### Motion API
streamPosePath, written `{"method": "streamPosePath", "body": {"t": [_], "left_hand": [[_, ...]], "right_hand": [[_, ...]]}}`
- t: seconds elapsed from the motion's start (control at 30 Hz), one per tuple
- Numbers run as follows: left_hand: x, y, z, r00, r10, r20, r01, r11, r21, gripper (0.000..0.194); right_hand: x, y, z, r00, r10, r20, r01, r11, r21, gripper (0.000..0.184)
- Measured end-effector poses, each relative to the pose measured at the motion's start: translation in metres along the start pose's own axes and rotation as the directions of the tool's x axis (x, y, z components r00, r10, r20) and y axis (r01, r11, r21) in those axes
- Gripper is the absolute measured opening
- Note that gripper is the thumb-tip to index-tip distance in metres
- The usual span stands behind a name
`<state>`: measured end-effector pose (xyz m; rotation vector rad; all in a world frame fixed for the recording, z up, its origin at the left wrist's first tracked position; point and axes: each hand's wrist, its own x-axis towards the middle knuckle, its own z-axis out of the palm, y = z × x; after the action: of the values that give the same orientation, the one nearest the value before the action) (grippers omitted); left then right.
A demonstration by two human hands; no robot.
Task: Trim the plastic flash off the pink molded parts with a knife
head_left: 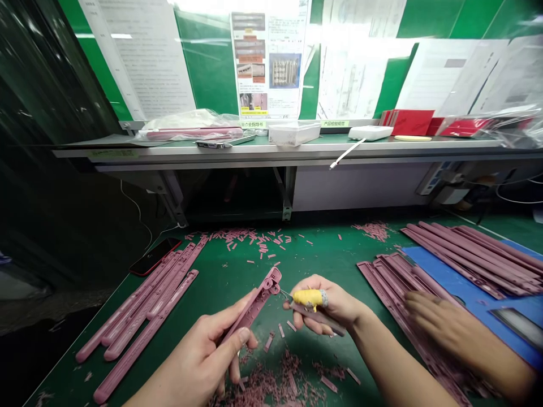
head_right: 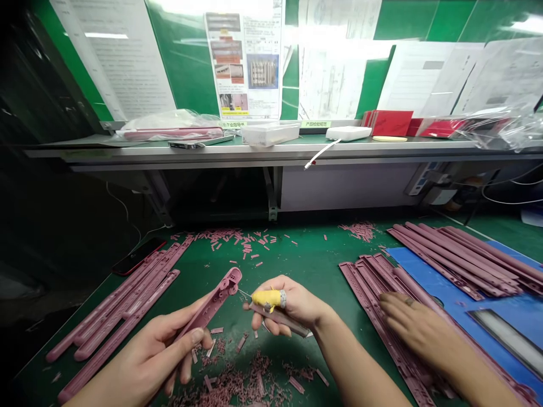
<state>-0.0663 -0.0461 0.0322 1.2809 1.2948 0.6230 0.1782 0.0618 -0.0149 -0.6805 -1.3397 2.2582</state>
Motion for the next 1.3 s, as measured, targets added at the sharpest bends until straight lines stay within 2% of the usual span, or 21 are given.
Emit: {"method": "streamPosePath", "body": {"t": [0.1, 0.2, 0.23, 0.3, 0.33, 0.37, 0.4, 0.43, 0.47, 0.53, 0.6, 0.67, 0.73, 0.77, 0.83, 0.93, 1.07, 1.17, 1.3], "left_hand": [[0.001, -0.005, -0.001, 0.998, 0.049, -0.033, -0.046, 0.995, 0.085, 0.058], [0.003, -0.007, -0.003, 0.994, 0.096, -0.060, -0.087, 0.987, 0.135, 0.055], [0.004, -0.006, -0.005, 0.992, 0.105, -0.069, -0.095, 0.986, 0.139, 0.054], [0.008, -0.003, -0.012, 0.986, 0.138, -0.088, -0.122, 0.978, 0.167, 0.050], [0.010, -0.001, -0.016, 0.983, 0.164, -0.088, -0.143, 0.968, 0.205, 0.049], [0.012, 0.000, -0.021, 0.975, 0.201, -0.091, -0.171, 0.949, 0.264, 0.047], [0.015, 0.002, -0.026, 0.963, 0.252, -0.097, -0.206, 0.917, 0.341, 0.044], [0.018, 0.003, -0.031, 0.946, 0.310, -0.093, -0.242, 0.869, 0.432, 0.042], [0.020, 0.004, -0.035, 0.925, 0.371, -0.079, -0.277, 0.804, 0.526, 0.041], [0.024, 0.006, -0.043, 0.875, 0.484, -0.017, -0.338, 0.636, 0.693, 0.040], [0.026, 0.011, -0.051, 0.826, 0.557, 0.086, -0.381, 0.440, 0.813, 0.042], [0.026, 0.018, -0.059, 0.775, 0.603, 0.187, -0.399, 0.237, 0.886, 0.046], [0.024, 0.027, -0.067, 0.735, 0.614, 0.287, -0.403, 0.056, 0.914, 0.053], [0.022, 0.032, -0.071, 0.717, 0.614, 0.331, -0.409, -0.013, 0.912, 0.056], [0.018, 0.039, -0.076, 0.676, 0.628, 0.385, -0.427, -0.092, 0.900, 0.058], [0.010, 0.044, -0.077, 0.623, 0.679, 0.387, -0.451, -0.092, 0.888, 0.058], [0.000, 0.038, -0.065, 0.633, 0.715, 0.295, -0.470, 0.053, 0.881, 0.063], [-0.004, 0.029, -0.051, 0.666, 0.722, 0.188, -0.480, 0.222, 0.848, 0.070], [-0.011, 0.016, -0.031, 0.755, 0.654, 0.053, -0.450, 0.458, 0.767, 0.066]], "right_hand": [[0.005, 0.010, -0.006, 0.980, 0.090, 0.180, -0.107, 0.990, 0.090, 0.044], [0.007, 0.025, -0.004, 0.970, 0.056, 0.238, -0.091, 0.986, 0.141, 0.051], [0.006, 0.028, -0.001, 0.978, 0.016, 0.206, -0.049, 0.986, 0.156, 0.051], [0.003, 0.029, 0.009, 0.994, -0.092, 0.056, 0.086, 0.991, 0.105, 0.046], [0.001, 0.026, 0.015, 0.985, -0.167, -0.033, 0.167, 0.986, -0.005, 0.042], [-0.001, 0.022, 0.020, 0.960, -0.261, -0.105, 0.239, 0.953, -0.185, 0.039], [-0.002, 0.017, 0.025, 0.918, -0.372, -0.136, 0.289, 0.864, -0.413, 0.038], [-0.001, 0.011, 0.029, 0.868, -0.483, -0.117, 0.307, 0.706, -0.638, 0.040], [0.000, 0.005, 0.031, 0.818, -0.572, -0.055, 0.298, 0.504, -0.811, 0.043], [0.006, -0.004, 0.033, 0.741, -0.663, 0.102, 0.228, 0.107, -0.968, 0.047], [0.012, -0.010, 0.032, 0.718, -0.665, 0.205, 0.145, -0.146, -0.979, 0.043], [0.016, -0.015, 0.031, 0.725, -0.635, 0.266, 0.083, -0.303, -0.949, 0.035], [0.018, -0.020, 0.031, 0.725, -0.610, 0.320, 0.051, -0.415, -0.908, 0.027], [0.017, -0.022, 0.031, 0.718, -0.600, 0.353, 0.052, -0.460, -0.887, 0.026], [0.015, -0.027, 0.033, 0.689, -0.592, 0.419, 0.067, -0.523, -0.849, 0.025], [0.010, -0.034, 0.036, 0.627, -0.613, 0.481, 0.080, -0.564, -0.822, 0.028], [0.002, -0.039, 0.042, 0.560, -0.664, 0.496, 0.058, -0.566, -0.823, 0.033], [-0.001, -0.040, 0.047, 0.534, -0.681, 0.501, 0.068, -0.556, -0.828, 0.035], [-0.002, -0.039, 0.051, 0.500, -0.712, 0.493, 0.067, -0.536, -0.842, 0.034]]}}
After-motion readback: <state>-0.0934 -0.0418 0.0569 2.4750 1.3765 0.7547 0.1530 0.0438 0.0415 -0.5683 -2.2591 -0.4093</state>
